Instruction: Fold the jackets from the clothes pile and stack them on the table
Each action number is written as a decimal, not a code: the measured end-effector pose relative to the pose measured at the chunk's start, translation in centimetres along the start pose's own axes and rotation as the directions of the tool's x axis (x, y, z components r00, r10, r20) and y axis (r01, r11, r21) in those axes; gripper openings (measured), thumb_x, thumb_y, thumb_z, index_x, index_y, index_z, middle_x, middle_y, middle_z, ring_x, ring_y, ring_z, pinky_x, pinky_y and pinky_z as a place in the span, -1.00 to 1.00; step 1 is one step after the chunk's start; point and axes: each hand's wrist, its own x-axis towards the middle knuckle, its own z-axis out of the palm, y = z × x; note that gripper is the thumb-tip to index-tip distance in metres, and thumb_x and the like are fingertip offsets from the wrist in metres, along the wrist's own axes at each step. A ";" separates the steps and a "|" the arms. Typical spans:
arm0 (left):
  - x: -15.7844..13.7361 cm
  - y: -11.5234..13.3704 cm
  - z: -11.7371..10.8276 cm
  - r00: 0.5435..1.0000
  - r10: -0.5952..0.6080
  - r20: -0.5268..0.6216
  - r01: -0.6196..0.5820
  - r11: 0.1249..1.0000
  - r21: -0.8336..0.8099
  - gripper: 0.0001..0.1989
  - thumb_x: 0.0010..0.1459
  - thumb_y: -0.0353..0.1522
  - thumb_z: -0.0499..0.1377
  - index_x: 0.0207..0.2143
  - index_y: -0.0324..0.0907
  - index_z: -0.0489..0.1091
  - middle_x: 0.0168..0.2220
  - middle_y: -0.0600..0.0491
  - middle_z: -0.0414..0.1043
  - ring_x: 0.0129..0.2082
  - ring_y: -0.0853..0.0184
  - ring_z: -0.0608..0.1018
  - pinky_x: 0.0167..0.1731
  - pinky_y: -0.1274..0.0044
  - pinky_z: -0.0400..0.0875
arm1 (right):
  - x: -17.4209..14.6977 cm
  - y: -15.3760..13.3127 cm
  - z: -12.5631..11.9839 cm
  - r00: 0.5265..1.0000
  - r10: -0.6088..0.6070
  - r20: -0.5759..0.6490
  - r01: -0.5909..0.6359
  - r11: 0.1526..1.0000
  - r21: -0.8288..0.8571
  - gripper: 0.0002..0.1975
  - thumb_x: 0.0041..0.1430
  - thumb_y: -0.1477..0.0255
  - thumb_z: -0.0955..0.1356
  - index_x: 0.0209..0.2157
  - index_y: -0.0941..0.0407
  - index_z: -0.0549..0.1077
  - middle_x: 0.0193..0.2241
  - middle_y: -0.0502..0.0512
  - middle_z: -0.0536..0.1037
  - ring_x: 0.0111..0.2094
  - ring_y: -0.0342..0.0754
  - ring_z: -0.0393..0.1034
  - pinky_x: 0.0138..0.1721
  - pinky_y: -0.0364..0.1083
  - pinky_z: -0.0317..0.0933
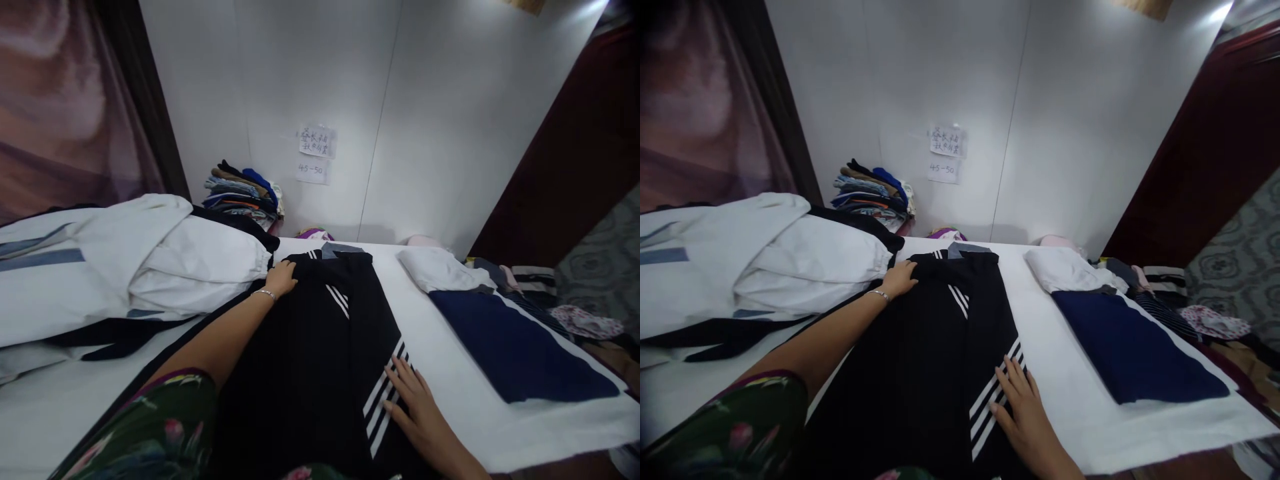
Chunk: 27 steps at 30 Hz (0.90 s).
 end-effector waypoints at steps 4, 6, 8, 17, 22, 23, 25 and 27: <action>1.8 0.6 2.2 0.999 -0.034 0.015 0.035 0.998 -0.043 -0.46 -0.07 -0.36 0.31 0.02 -0.10 0.33 0.12 -0.15 0.27 0.15 0.00 0.27 0.05 0.23 0.25 | 4.4 -1.2 -2.0 0.999 0.023 0.045 -0.025 0.999 0.038 -0.42 0.30 0.19 0.20 0.30 0.01 0.05 0.34 0.11 -0.06 0.35 0.08 -0.25 0.28 0.24 -0.16; 2.6 0.9 2.9 0.997 -0.072 0.018 0.074 0.993 -0.097 -0.64 -0.03 -0.41 0.28 -0.11 -0.16 0.41 0.04 -0.18 0.33 0.12 -0.01 0.30 0.01 0.23 0.29 | 7.4 -1.5 -2.5 0.997 0.026 0.068 -0.029 0.999 0.036 -0.40 0.29 0.22 0.21 0.30 0.06 0.06 0.34 0.12 -0.08 0.35 0.07 -0.29 0.29 0.23 -0.19; 3.4 0.9 3.0 0.993 -0.115 0.011 0.116 0.978 -0.175 -0.77 0.08 -0.39 0.23 -0.16 -0.22 0.43 -0.01 -0.15 0.37 0.08 0.05 0.35 -0.01 0.23 0.32 | 10.2 -1.4 -2.6 0.997 0.028 0.071 -0.030 0.999 0.024 -0.39 0.27 0.24 0.22 0.30 0.08 0.05 0.34 0.13 -0.08 0.35 0.05 -0.30 0.30 0.20 -0.21; 6.5 -1.8 -2.9 0.911 -0.381 -0.160 0.138 0.645 -0.751 -0.76 0.18 -0.41 0.02 -0.11 -0.25 0.35 -0.23 -0.02 0.47 -0.26 0.33 0.54 -0.28 0.50 0.47 | 14.6 1.6 0.0 0.947 0.107 0.304 -0.109 0.994 -0.013 -0.36 0.23 0.18 0.26 0.27 0.14 0.15 0.33 0.21 -0.04 0.35 0.12 -0.27 0.30 0.20 -0.31; 4.3 -1.9 -7.7 0.892 -0.399 -0.213 -0.089 0.306 -0.948 -0.79 -0.01 -0.49 0.08 -0.26 -0.21 0.34 -0.27 0.10 0.45 -0.27 0.46 0.51 -0.22 0.59 0.44 | 17.8 3.8 -0.8 0.981 0.113 0.155 -0.158 0.933 0.323 -0.42 0.16 0.18 0.32 0.16 0.15 0.33 0.26 0.22 0.18 0.31 0.11 -0.06 0.30 0.15 -0.19; 3.6 -1.6 -8.5 0.901 -0.376 -0.217 -0.141 0.220 -0.965 -0.83 -0.06 -0.50 0.10 -0.33 -0.21 0.34 -0.28 0.11 0.45 -0.26 0.46 0.51 -0.20 0.58 0.43 | 19.1 4.2 -1.3 0.981 0.161 0.108 -0.192 0.879 0.436 -0.46 0.16 0.21 0.33 0.12 0.16 0.37 0.21 0.23 0.27 0.27 0.11 0.05 0.28 0.13 -0.12; 1.8 -0.9 -10.0 0.936 -0.268 -0.228 -0.213 0.084 -0.973 -0.89 -0.14 -0.50 0.14 -0.45 -0.21 0.34 -0.24 0.09 0.48 -0.20 0.40 0.52 -0.19 0.54 0.44 | 22.2 4.9 -2.0 0.943 0.316 0.105 -0.298 0.659 0.690 -0.56 0.16 0.27 0.33 0.04 0.16 0.42 0.09 0.24 0.42 0.13 0.09 0.28 0.21 0.11 0.06; -0.1 -0.1 -11.2 0.963 -0.123 -0.241 -0.238 0.034 -0.971 -0.92 -0.19 -0.47 0.20 -0.55 -0.20 0.34 -0.16 0.07 0.49 -0.18 0.32 0.53 -0.23 0.50 0.47 | 25.3 5.5 -2.5 0.878 0.435 0.202 -0.366 0.336 0.868 -0.66 0.19 0.34 0.32 -0.02 0.15 0.41 -0.01 0.23 0.49 -0.04 0.03 0.43 0.10 0.06 0.23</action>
